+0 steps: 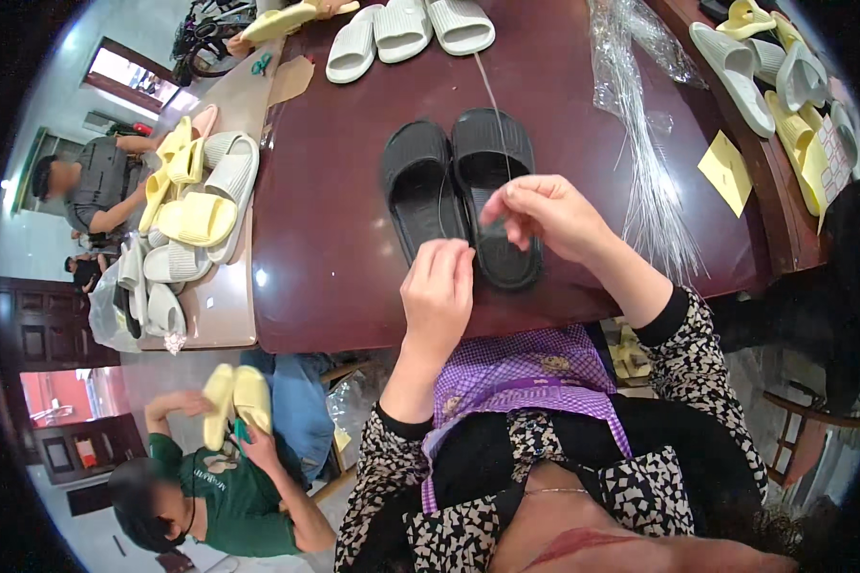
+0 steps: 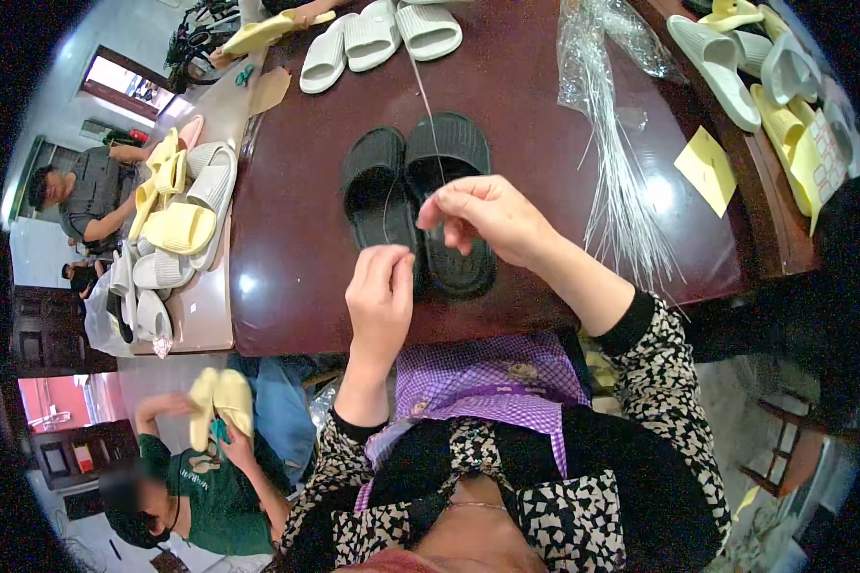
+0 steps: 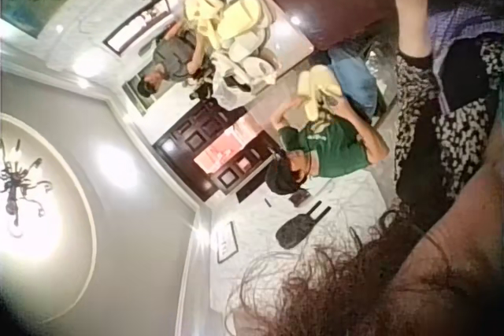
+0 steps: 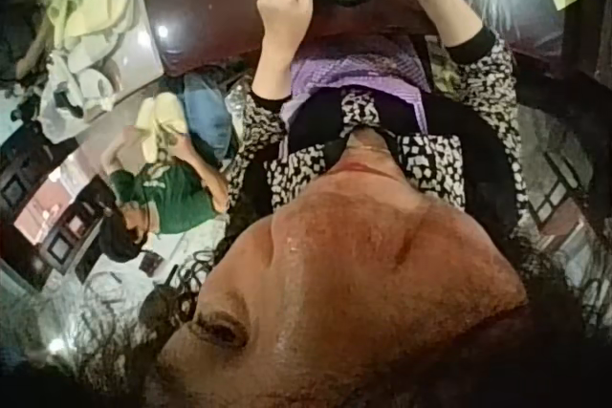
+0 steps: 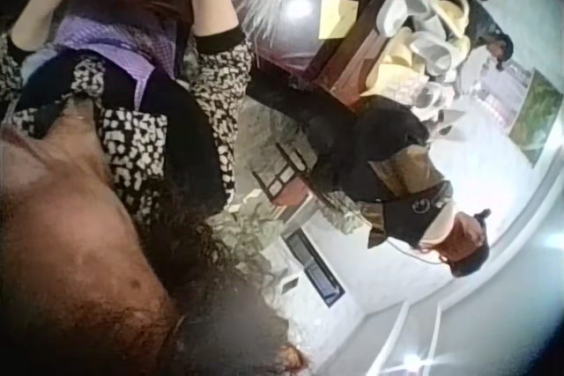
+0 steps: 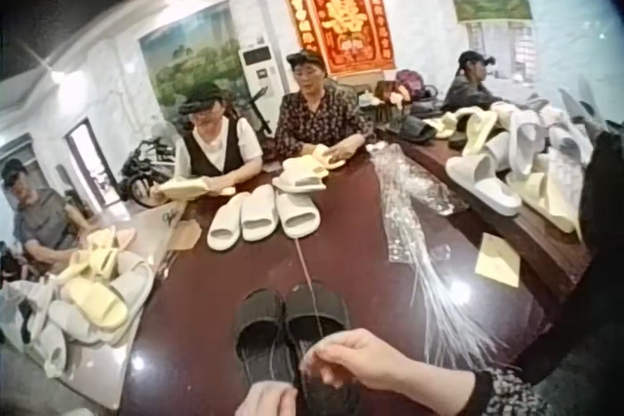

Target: The person joins pairs of slippers together by threading and fastening plastic ties through them by hand.

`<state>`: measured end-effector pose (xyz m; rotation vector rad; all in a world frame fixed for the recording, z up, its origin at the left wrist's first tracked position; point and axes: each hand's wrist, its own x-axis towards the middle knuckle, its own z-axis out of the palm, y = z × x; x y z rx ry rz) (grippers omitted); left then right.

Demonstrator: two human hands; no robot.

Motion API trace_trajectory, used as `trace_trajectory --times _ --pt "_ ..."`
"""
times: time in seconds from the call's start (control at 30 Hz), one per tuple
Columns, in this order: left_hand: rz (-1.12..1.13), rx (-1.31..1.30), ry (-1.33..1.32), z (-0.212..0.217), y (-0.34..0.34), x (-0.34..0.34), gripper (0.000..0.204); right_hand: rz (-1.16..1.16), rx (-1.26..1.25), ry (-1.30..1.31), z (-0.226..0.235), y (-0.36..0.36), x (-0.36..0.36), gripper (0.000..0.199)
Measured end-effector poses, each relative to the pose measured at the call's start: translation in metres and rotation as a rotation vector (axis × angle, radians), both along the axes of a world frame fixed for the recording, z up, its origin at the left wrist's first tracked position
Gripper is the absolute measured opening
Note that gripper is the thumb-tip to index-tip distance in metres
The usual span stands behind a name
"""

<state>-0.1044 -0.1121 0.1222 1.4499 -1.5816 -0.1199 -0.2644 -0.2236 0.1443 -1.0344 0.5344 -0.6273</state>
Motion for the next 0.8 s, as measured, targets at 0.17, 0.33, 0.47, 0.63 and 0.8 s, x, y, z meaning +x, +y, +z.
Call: trace_trajectory --times 0.17,0.33,0.47,0.63,0.8 --pt "0.077 0.002 -0.239 -0.015 0.033 0.001 0.012 0.118 0.141 0.22 -0.013 0.026 -0.004 0.024" --pt "0.061 0.05 -0.248 -0.022 0.061 0.0 0.015 0.196 0.411 0.311 -0.026 0.052 -0.009 0.023" --pt "0.028 0.083 -0.218 -0.024 0.066 0.001 0.014 0.158 0.538 0.377 -0.032 0.062 -0.012 0.024" --pt "-0.043 0.068 -0.234 -0.028 0.054 0.007 0.015 0.148 0.565 0.347 -0.034 0.062 -0.011 0.025" --pt "-0.11 0.062 -0.273 -0.031 0.036 0.004 0.013 0.089 0.435 0.398 -0.033 0.038 -0.009 0.025"
